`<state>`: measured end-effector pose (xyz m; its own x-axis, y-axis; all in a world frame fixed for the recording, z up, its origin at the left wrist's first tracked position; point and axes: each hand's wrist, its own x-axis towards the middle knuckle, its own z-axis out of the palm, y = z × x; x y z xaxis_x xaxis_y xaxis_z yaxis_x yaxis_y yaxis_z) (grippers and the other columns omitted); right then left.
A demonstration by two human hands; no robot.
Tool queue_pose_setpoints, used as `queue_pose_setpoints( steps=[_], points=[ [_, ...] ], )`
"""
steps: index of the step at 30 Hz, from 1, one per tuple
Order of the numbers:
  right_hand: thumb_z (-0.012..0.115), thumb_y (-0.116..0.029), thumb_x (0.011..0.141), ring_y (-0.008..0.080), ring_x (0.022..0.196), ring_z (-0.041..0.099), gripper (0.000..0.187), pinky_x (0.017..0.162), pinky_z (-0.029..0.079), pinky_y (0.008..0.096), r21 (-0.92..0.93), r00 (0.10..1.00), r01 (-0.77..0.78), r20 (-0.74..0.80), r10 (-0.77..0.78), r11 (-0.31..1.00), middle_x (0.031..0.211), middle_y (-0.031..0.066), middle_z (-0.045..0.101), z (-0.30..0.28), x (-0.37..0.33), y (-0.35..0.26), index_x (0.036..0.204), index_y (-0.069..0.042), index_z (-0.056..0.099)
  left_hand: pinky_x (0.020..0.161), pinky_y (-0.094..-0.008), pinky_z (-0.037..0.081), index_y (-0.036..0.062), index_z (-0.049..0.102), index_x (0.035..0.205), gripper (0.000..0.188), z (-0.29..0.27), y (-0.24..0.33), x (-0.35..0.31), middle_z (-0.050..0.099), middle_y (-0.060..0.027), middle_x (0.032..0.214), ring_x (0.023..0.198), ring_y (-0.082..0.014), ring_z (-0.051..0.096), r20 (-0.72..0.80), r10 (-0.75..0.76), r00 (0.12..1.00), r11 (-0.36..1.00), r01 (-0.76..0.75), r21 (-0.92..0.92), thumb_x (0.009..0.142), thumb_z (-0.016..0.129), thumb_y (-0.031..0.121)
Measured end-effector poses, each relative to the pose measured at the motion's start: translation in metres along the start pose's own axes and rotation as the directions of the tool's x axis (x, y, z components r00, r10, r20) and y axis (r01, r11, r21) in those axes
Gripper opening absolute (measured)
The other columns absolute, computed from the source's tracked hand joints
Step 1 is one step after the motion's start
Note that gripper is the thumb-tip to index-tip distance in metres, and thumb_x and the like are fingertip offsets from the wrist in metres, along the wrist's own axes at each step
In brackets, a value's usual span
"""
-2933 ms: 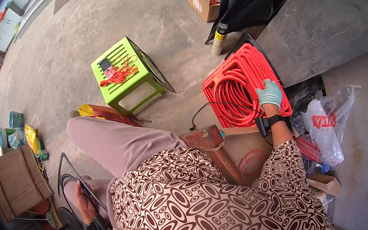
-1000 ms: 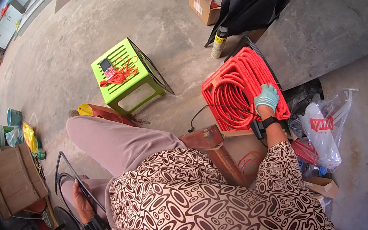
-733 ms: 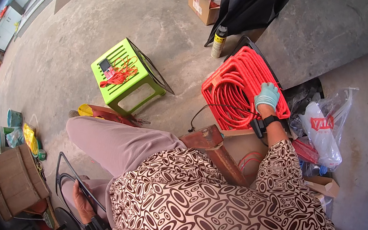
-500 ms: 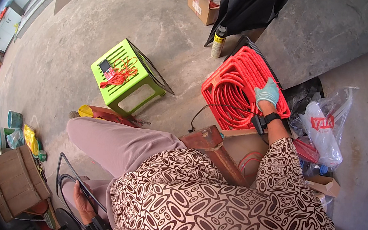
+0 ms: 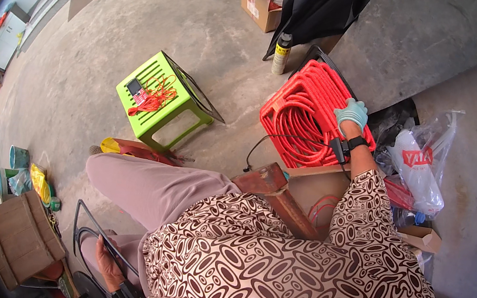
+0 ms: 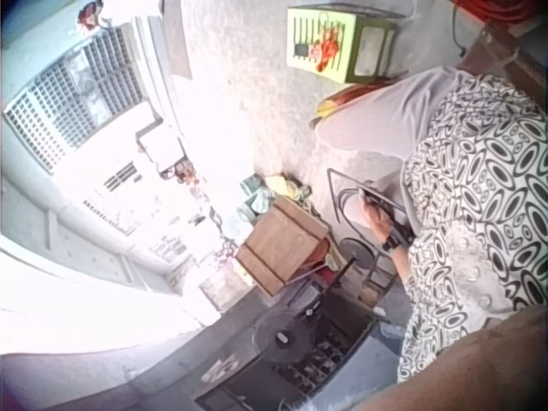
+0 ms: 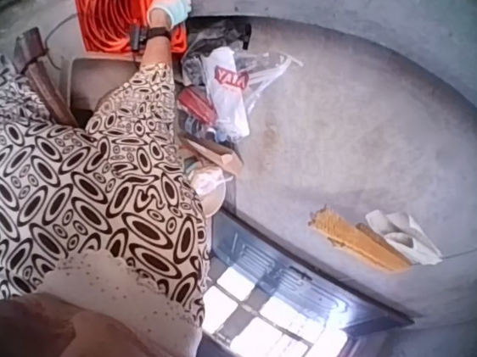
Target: Wrapping red string around a circular plastic frame component.
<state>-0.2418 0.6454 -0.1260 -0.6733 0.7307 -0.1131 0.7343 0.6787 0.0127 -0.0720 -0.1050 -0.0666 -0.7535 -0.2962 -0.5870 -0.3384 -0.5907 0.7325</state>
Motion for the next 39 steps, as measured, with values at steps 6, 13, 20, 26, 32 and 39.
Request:
queue_pose_setpoints(
  steps=[6, 13, 20, 26, 32, 39],
  points=[
    [0.078, -0.041, 0.073, 0.0349, 0.121, 0.052, 0.061, 0.099, 0.046, 0.0425, -0.010, 0.996, 0.078, -0.044, -0.079, 0.997, 0.130, 0.0185, 0.054, 0.001, 0.005, 0.004, 0.123, -0.010, 0.059, 0.042, -0.0220, 0.042, 0.0131, 0.061, 0.088, 0.015, 0.008, 0.002, -0.004, 0.059, 0.0012, 0.069, 0.056, -0.0069, 0.054, 0.014, -0.009, 1.000, 1.000, 0.009, 0.027, 0.096, 0.060, 0.026],
    [0.075, -0.051, 0.071, 0.0378, 0.118, 0.056, 0.074, 0.098, 0.047, 0.0461, 0.033, 0.950, 0.298, 0.083, -0.300, 0.954, 0.124, 0.0235, 0.060, 0.004, 0.033, -0.018, 0.127, -0.005, 0.057, 0.047, -0.0193, 0.043, 0.0160, 0.061, 0.093, 0.011, 0.040, 0.004, -0.034, 0.060, 0.0069, 0.073, 0.059, -0.0050, 0.056, -0.142, 0.113, 0.983, 0.981, -0.088, 0.170, 0.094, 0.060, 0.027],
    [0.069, -0.014, 0.086, 0.0121, 0.094, 0.060, 0.040, 0.085, 0.050, 0.0268, 0.871, 0.573, 0.363, 0.070, -0.817, 0.329, 0.105, 0.0056, 0.063, -0.095, -0.019, -0.189, 0.122, 0.002, 0.058, 0.075, -0.0226, 0.050, 0.0019, 0.061, 0.107, 0.017, 0.064, -0.003, -0.062, 0.068, -0.0017, 0.094, 0.081, -0.0089, 0.064, 0.012, 0.195, 0.981, 0.965, -0.194, 0.174, 0.093, 0.059, 0.011],
    [0.065, -0.007, 0.089, 0.0161, 0.103, 0.063, 0.038, 0.093, 0.050, 0.0306, 0.791, 0.040, 0.598, 0.127, -0.991, 0.125, 0.110, 0.0086, 0.065, -0.185, -0.164, -0.313, 0.125, 0.002, 0.055, 0.073, -0.0214, 0.051, 0.0020, 0.059, 0.112, 0.022, 0.052, -0.013, -0.090, 0.067, -0.0034, 0.094, 0.080, -0.0080, 0.064, 0.032, 0.237, 0.971, 0.959, -0.239, 0.150, 0.091, 0.062, 0.008],
    [0.072, -0.020, 0.082, 0.0193, 0.092, 0.067, 0.040, 0.085, 0.053, 0.0316, 0.585, -0.352, 0.797, 0.242, -0.904, -0.154, 0.100, 0.0145, 0.070, -0.173, -0.271, -0.364, 0.116, -0.002, 0.062, 0.060, -0.0158, 0.047, 0.0046, 0.063, 0.106, 0.014, 0.039, -0.006, -0.108, 0.065, 0.0016, 0.085, 0.069, -0.0027, 0.059, -0.009, 0.192, 0.981, 0.981, -0.192, 0.035, 0.096, 0.059, 0.013],
    [0.068, -0.029, 0.082, 0.0275, 0.093, 0.067, 0.041, 0.085, 0.052, 0.0342, 0.507, -0.470, 0.841, 0.507, -0.723, -0.192, 0.103, 0.0154, 0.070, -0.117, -0.306, -0.398, 0.114, -0.004, 0.065, 0.055, -0.0153, 0.038, 0.0091, 0.064, 0.085, 0.012, 0.023, -0.007, -0.104, 0.062, 0.0053, 0.075, 0.061, -0.0005, 0.051, -0.113, 0.210, 0.971, 0.974, -0.198, 0.111, 0.092, 0.061, 0.019]
  ],
)
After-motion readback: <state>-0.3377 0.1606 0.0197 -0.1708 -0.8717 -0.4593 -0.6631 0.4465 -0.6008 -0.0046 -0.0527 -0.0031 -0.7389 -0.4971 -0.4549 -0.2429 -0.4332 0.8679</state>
